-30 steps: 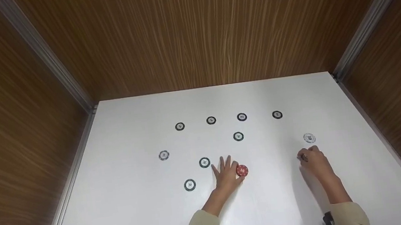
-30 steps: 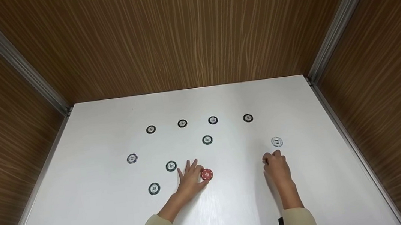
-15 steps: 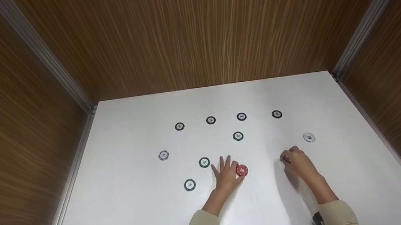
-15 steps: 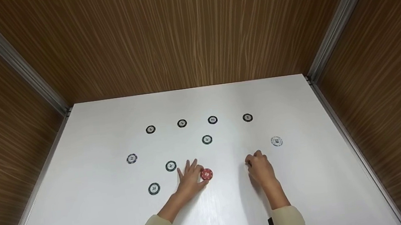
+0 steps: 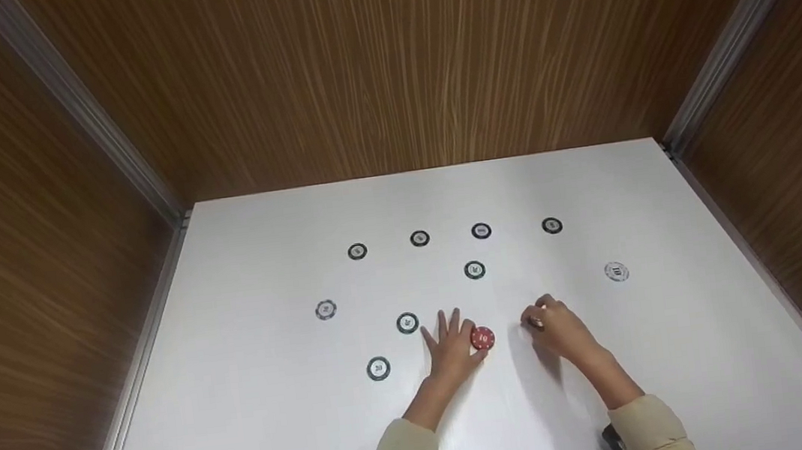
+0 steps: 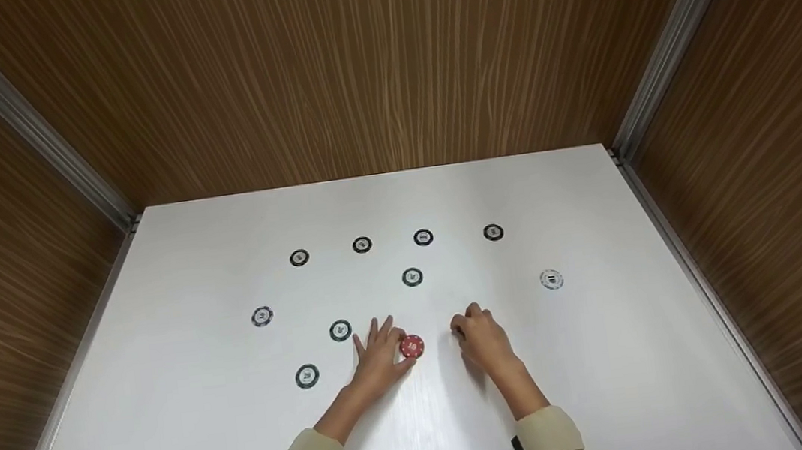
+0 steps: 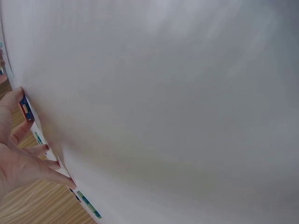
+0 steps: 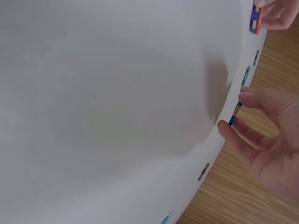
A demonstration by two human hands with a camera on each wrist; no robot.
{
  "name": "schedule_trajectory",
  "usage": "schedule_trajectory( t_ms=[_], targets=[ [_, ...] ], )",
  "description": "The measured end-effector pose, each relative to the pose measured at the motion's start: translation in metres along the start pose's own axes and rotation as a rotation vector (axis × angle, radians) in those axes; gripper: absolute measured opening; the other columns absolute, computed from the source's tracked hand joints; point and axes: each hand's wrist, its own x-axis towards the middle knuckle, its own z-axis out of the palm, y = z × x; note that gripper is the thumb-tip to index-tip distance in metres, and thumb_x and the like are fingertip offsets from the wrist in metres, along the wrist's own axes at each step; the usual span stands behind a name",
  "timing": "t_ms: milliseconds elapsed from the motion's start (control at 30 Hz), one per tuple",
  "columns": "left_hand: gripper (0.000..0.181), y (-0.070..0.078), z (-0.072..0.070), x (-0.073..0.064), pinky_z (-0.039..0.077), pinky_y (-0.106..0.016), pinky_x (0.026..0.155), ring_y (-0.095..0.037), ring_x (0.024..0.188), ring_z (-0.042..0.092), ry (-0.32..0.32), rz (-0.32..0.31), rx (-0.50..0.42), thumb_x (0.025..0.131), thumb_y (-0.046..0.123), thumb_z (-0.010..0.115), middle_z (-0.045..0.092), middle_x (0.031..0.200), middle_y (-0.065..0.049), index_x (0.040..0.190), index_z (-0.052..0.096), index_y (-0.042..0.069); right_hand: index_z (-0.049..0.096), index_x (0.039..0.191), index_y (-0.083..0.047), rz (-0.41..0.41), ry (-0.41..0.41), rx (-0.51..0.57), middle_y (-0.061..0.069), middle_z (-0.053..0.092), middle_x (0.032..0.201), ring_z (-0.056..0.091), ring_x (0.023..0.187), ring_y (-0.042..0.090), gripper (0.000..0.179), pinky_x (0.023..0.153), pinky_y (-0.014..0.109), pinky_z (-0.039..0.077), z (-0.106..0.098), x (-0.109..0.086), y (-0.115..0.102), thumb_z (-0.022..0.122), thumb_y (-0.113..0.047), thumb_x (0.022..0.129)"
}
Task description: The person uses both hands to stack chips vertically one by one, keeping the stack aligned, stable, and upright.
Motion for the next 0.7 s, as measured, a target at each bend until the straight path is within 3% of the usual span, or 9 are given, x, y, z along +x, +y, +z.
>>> schedule_trajectory(
  t_ms=[300, 700],
  targets=[
    [0.047, 0.0, -0.002, 0.0, 0.022, -0.067, 0.095, -0.041, 0.128, 0.028, 0.004, 0.015, 0.055, 0.076, 0.038, 0.072, 0.042, 0.135, -0.017, 0.112, 0.055, 0.011, 0.07, 0.091, -0.006, -0.108, -0.044, -0.02, 0.014, 0.057, 0.095, 0.059, 0.082, 0.029, 0.017, 0.073, 0.038, 0.051, 0.011, 0.009, -0.028, 0.071, 0.001, 0.076],
    [0.043, 0.0, -0.004, -0.001, 0.022, -0.068, 0.095, -0.041, 0.129, 0.027, -0.005, 0.023, 0.061, 0.079, 0.036, 0.07, 0.041, 0.137, -0.015, 0.112, 0.056, 0.014, 0.07, 0.092, -0.007, -0.299, -0.025, 0.045, 0.01, 0.059, 0.093, 0.058, 0.081, 0.024, 0.02, 0.069, 0.035, 0.052, 0.027, 0.012, -0.047, 0.073, 0.0, 0.074]
  ],
)
